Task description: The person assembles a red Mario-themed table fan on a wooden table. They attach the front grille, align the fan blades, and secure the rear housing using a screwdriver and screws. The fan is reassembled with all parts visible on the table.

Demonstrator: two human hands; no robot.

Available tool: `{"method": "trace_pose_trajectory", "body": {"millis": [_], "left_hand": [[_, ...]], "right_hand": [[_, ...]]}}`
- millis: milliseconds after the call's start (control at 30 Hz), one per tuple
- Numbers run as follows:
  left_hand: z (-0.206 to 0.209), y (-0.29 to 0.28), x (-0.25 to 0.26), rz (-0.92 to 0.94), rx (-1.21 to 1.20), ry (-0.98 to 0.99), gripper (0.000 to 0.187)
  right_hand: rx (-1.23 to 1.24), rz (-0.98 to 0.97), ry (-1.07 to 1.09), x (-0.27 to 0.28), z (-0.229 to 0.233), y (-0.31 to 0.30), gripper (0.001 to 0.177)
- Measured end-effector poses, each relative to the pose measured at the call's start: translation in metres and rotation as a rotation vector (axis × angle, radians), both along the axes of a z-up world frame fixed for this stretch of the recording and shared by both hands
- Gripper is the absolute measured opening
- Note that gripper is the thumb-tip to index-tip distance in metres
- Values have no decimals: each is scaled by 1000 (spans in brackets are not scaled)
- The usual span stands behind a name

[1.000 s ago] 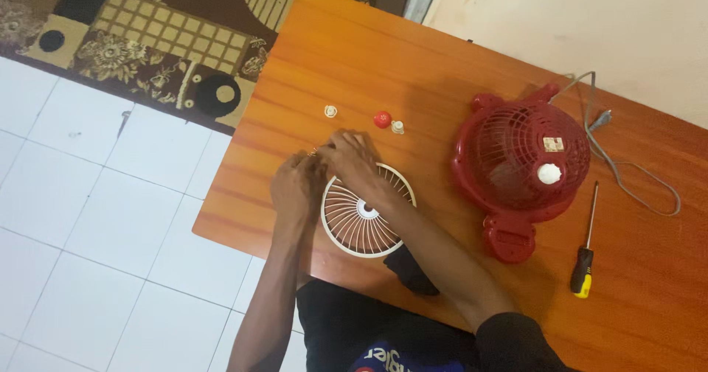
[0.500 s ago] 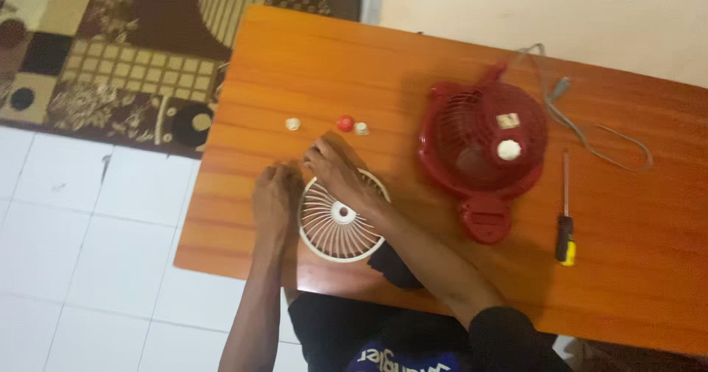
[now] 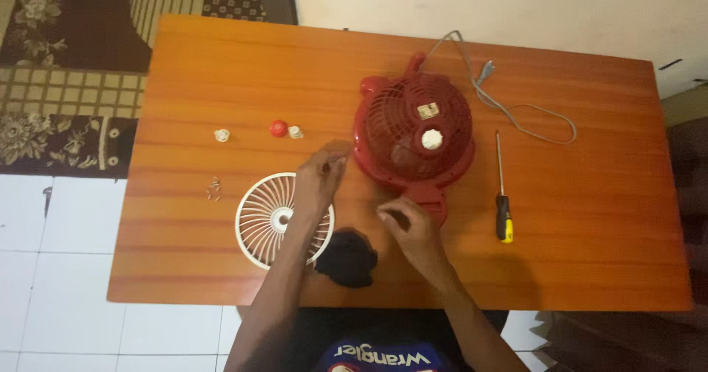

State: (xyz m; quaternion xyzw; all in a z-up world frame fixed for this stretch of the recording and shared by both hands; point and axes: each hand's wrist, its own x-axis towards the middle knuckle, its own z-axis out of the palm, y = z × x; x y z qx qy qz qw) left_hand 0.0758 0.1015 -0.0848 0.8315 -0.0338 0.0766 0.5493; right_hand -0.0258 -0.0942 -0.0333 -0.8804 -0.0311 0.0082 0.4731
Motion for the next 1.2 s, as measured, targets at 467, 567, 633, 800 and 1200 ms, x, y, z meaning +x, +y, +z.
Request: {"method": "trace_pose_trajectory", "body": {"millis": [467,567,633,800,1200], "left_hand": [[-10,-30,34,-82,155,-226,6],[-9,-30,33,-74,130,-220,6],[-6,-29,32,-105,131,-226,6],[10,-25,26,-204,157,-257,13],[15,-20,28,-250,313,-188,11]], "right_hand": [[148,-200,31,-14,-12,-53,15],[157,-207,23,-13,-12,-52,16],[180,-222,63,-13,-10,-52,16],[199,-260,139,-18,-6,-61,18],[166,-326,51,-23,-13,-83,16]]}}
